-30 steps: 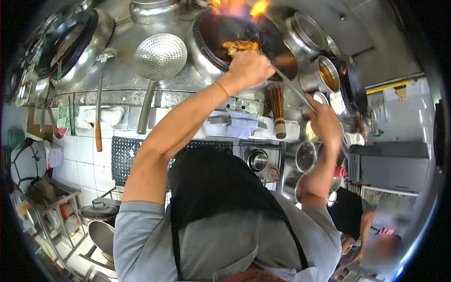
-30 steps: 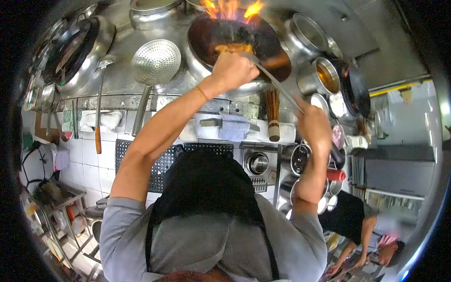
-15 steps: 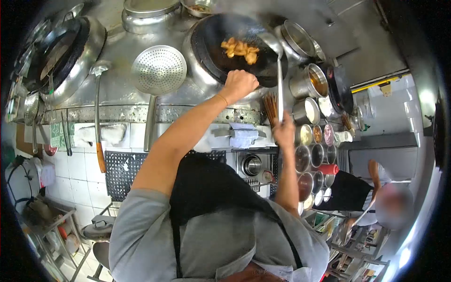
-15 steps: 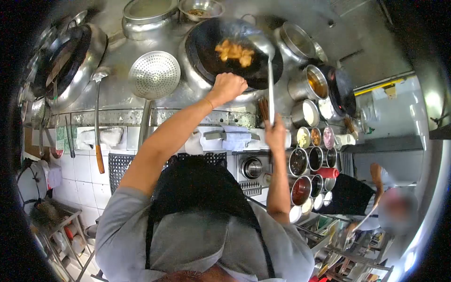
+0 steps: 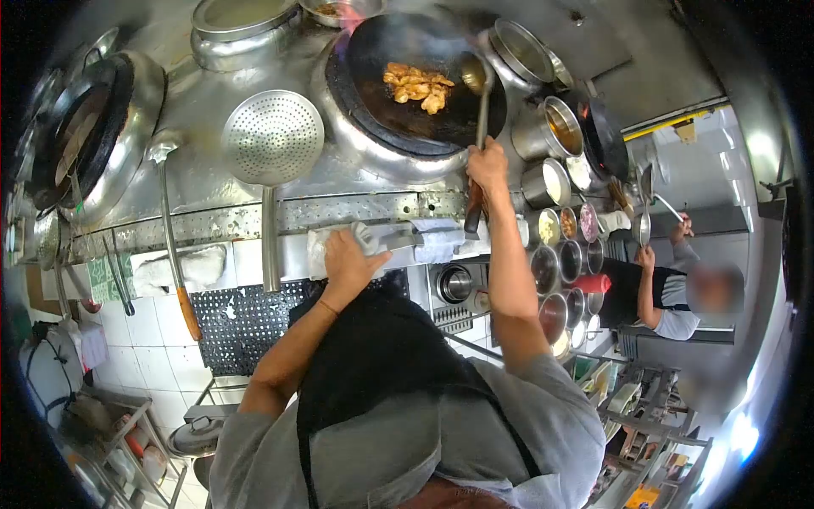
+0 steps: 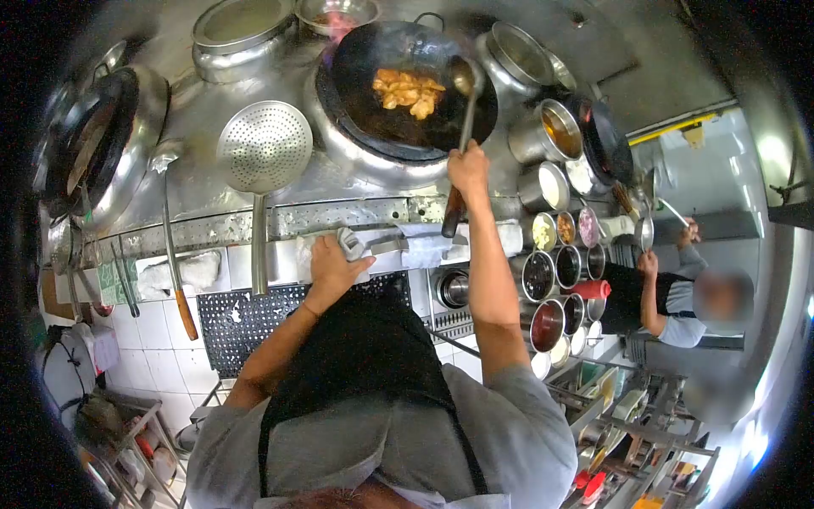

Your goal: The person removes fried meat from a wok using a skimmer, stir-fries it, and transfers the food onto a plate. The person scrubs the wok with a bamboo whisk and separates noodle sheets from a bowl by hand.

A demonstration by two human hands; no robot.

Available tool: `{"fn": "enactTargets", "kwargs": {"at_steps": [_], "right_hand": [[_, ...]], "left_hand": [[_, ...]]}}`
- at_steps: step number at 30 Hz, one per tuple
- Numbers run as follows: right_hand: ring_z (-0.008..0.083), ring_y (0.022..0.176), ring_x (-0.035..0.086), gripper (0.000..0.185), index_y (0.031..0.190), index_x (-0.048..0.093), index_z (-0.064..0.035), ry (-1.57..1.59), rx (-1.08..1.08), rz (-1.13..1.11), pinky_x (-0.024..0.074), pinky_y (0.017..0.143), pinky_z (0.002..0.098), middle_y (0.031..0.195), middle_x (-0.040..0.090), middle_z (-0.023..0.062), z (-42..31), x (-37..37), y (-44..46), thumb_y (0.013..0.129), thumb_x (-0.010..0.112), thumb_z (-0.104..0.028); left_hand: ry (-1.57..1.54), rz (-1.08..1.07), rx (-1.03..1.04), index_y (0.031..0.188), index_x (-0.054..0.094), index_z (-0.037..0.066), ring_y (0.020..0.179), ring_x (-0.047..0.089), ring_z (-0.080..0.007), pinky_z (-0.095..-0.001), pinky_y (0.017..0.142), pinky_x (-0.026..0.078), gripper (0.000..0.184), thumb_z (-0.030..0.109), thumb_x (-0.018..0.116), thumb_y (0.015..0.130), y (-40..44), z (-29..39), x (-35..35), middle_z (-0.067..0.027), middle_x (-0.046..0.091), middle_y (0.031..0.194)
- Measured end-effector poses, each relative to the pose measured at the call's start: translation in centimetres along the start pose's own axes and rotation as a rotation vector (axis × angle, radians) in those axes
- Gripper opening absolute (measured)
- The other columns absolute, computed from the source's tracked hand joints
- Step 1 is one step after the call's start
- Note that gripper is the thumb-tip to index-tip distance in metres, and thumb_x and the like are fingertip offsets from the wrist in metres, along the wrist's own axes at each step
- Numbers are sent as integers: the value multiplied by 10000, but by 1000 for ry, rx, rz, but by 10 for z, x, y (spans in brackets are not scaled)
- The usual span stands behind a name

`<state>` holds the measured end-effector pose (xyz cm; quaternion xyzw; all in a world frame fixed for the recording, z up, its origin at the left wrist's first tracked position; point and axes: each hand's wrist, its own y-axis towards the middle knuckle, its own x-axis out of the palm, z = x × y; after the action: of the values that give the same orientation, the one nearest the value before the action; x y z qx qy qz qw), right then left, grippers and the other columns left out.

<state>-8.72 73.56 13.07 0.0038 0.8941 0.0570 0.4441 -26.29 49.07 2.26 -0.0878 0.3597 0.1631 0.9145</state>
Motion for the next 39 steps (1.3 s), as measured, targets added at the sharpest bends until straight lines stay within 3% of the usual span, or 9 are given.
{"fn": "enactTargets", "kwargs": {"at_steps": [5, 7, 13, 17, 19, 24, 28, 31, 39], "right_hand": [[132, 466, 516, 240, 1005, 577, 40, 560, 163, -457, 399, 387, 315, 607, 533, 52, -26, -44, -17, 869, 579, -158], [120, 422, 479, 154, 949, 564, 26, 547, 132, -376, 349, 341, 282, 565, 495, 29, -36, -50, -20, 894, 548, -117], [122, 432, 471, 140, 863, 551, 7, 303, 83, -190, 376, 370, 288, 589, 507, 38, -9, -10, 49, 882, 559, -132], [93, 430, 462, 238, 1063, 565, 45, 557, 146, -548, 370, 349, 285, 630, 519, 42, -9, -11, 50, 880, 567, -108], [99, 426, 477, 350, 1199, 532, 46, 494, 14, -706, 363, 334, 293, 635, 524, 43, 1, -20, 43, 883, 563, -99], [241, 610, 597, 428, 1258, 509, 21, 78, -749, -243, 493, 588, 370, 802, 636, 185, 48, -75, -8, 848, 590, -74], [323, 741, 631, 399, 1210, 524, 21, 242, -235, -275, 483, 695, 411, 865, 637, 211, 65, -95, -56, 817, 585, -18], [418, 761, 596, 330, 1145, 509, 33, 184, -413, -159, 485, 687, 414, 882, 593, 268, 103, -49, -55, 817, 539, 3], [379, 716, 610, 291, 1152, 543, 23, 372, -164, -96, 474, 649, 418, 807, 608, 253, 76, -44, -71, 898, 575, -114]], "left_hand": [[-40, 17, -37, 1133, 489, -53, 1020, 514, -385, -469, 855, 430, 712, 389, 794, 664, 2, -13, 21, -219, 537, 1079], [-116, 66, -44, 1163, 523, -38, 999, 555, -360, -452, 847, 456, 674, 344, 791, 678, 2, -20, 21, -207, 579, 1076], [-1348, -177, -471, 1182, 590, 8, 986, 623, -279, -376, 831, 501, 526, 254, 743, 742, -3, -7, -34, -138, 652, 1100], [-2005, -235, -345, 1344, 387, -20, 1012, 604, -421, -467, 924, 500, 704, 326, 650, 790, 2, 24, -48, -262, 547, 1200], [-2016, -364, -207, 1347, 345, -49, 1033, 574, -480, -495, 938, 482, 765, 380, 642, 786, 5, 36, -45, -311, 503, 1222], [-1787, -389, -156, 1194, 485, -80, 823, 662, -369, -428, 698, 568, 627, 321, 684, 754, -2, 39, -26, -256, 617, 1022], [-1563, -162, -368, 1193, 506, -64, 861, 659, -345, -431, 755, 564, 496, 187, 666, 796, 7, 67, -16, -227, 625, 1063], [-1593, -71, -405, 1192, 522, -53, 930, 650, -300, -408, 803, 554, 432, 204, 622, 858, 33, 77, -10, -203, 624, 1081], [-1609, -82, -549, 1207, 468, 34, 903, 633, -284, -448, 782, 545, 503, 471, 353, 987, 107, 105, -39, -145, 606, 1085]]}}
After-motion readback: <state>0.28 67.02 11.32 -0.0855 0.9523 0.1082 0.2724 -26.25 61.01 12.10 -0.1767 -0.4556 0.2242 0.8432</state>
